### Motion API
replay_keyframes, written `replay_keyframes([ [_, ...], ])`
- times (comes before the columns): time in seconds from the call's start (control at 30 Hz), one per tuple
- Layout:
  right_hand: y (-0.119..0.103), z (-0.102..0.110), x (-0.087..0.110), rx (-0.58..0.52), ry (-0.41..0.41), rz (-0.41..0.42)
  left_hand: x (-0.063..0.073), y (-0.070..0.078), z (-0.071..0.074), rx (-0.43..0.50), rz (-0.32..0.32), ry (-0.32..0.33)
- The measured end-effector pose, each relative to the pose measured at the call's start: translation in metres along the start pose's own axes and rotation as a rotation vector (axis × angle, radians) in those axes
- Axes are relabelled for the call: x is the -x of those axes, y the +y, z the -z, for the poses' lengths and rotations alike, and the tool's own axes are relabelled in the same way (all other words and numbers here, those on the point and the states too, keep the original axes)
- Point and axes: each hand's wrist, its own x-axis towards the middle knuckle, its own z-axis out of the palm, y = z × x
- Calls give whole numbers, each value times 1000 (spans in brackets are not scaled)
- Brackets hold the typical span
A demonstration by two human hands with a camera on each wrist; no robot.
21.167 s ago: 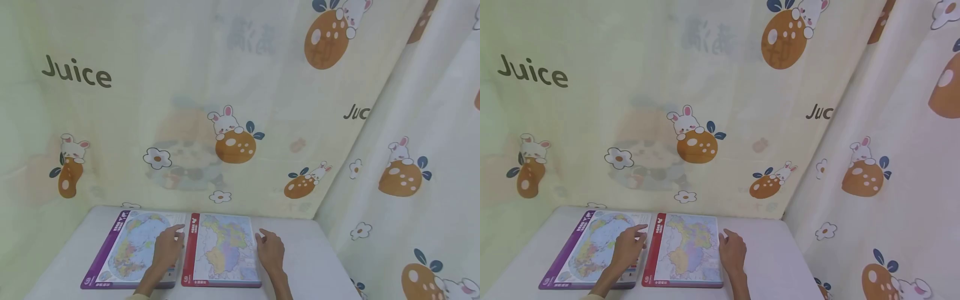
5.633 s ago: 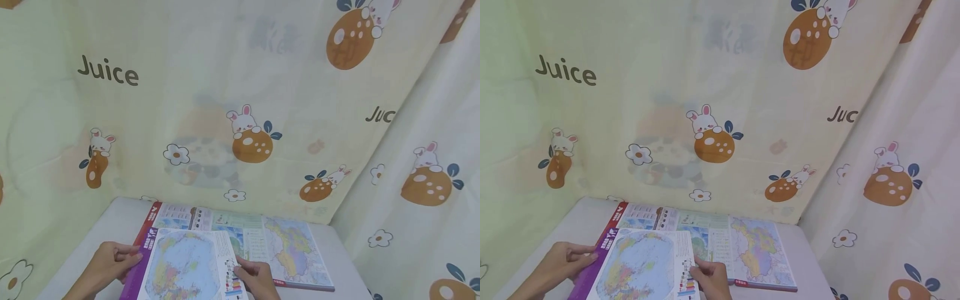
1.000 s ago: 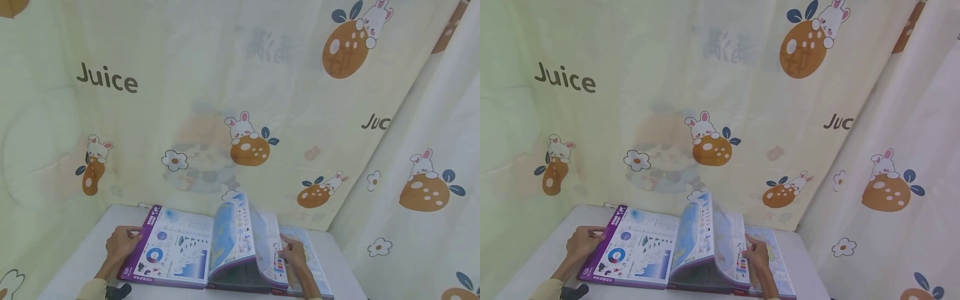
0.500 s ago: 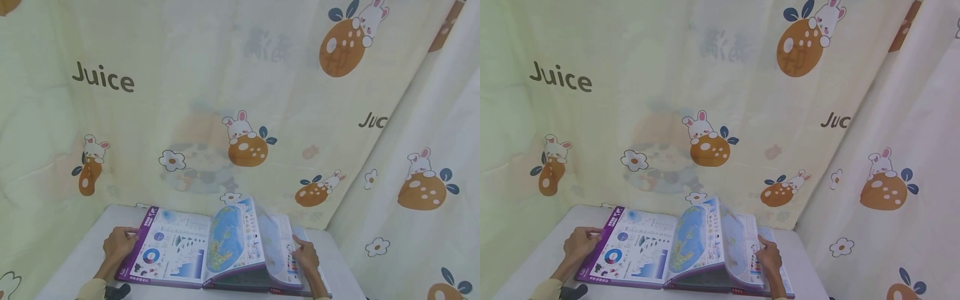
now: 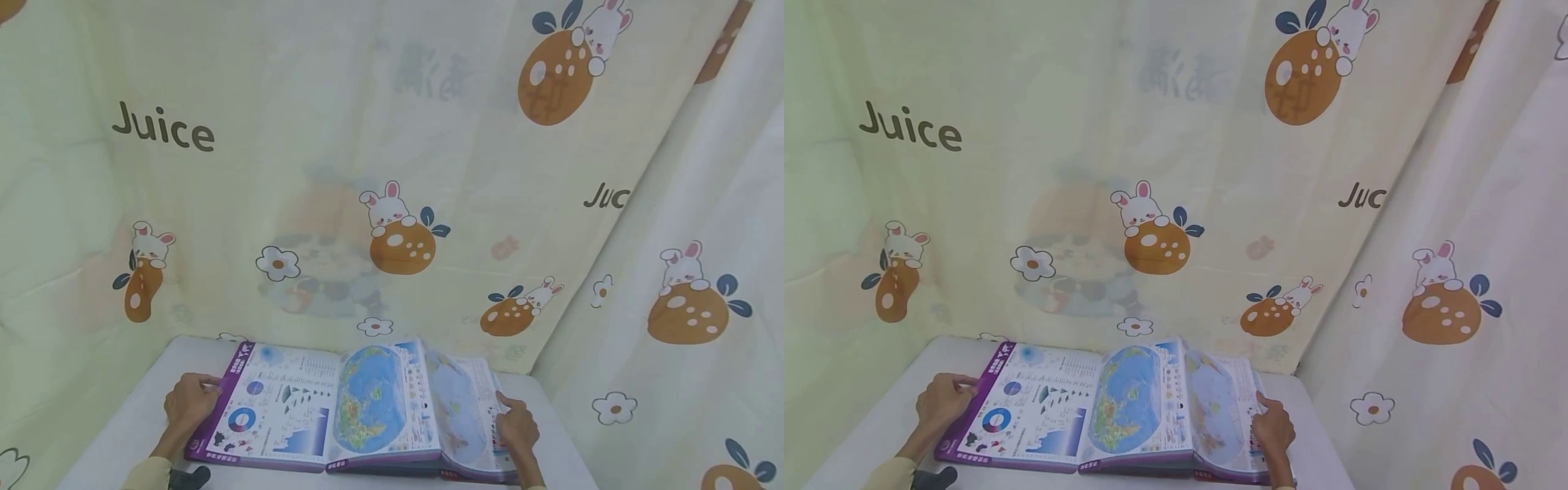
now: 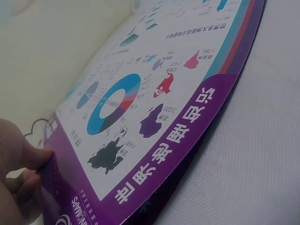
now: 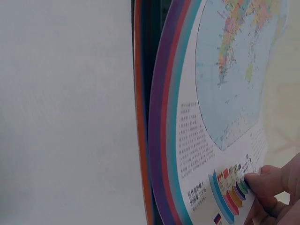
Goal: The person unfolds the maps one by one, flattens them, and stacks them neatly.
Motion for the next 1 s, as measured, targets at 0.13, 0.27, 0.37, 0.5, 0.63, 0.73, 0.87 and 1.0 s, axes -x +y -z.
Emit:
replay_keyframes([
  [0.13,8,2,-6,34,9,-6,-1,0,0,2,3,3],
  [0.27,14,2,-10,46,22,-36,-1,0,0,2,20,12],
  [0.37,19,1,-11,52,31,-70,-2,0,0,-1,26,21],
  [0.5,26,0,-11,65,22,-90,-3,0,-2,-4,26,31],
  [0.63,34,-3,-12,60,29,-95,-3,-1,-3,8,44,29],
  [0.73,39,-6,-14,45,48,-97,-4,-2,-4,24,63,41],
  [0.87,44,-7,-16,35,49,-75,-4,-1,-3,28,67,65],
  [1.0,44,-5,-17,44,37,-52,-4,0,-4,18,83,73],
])
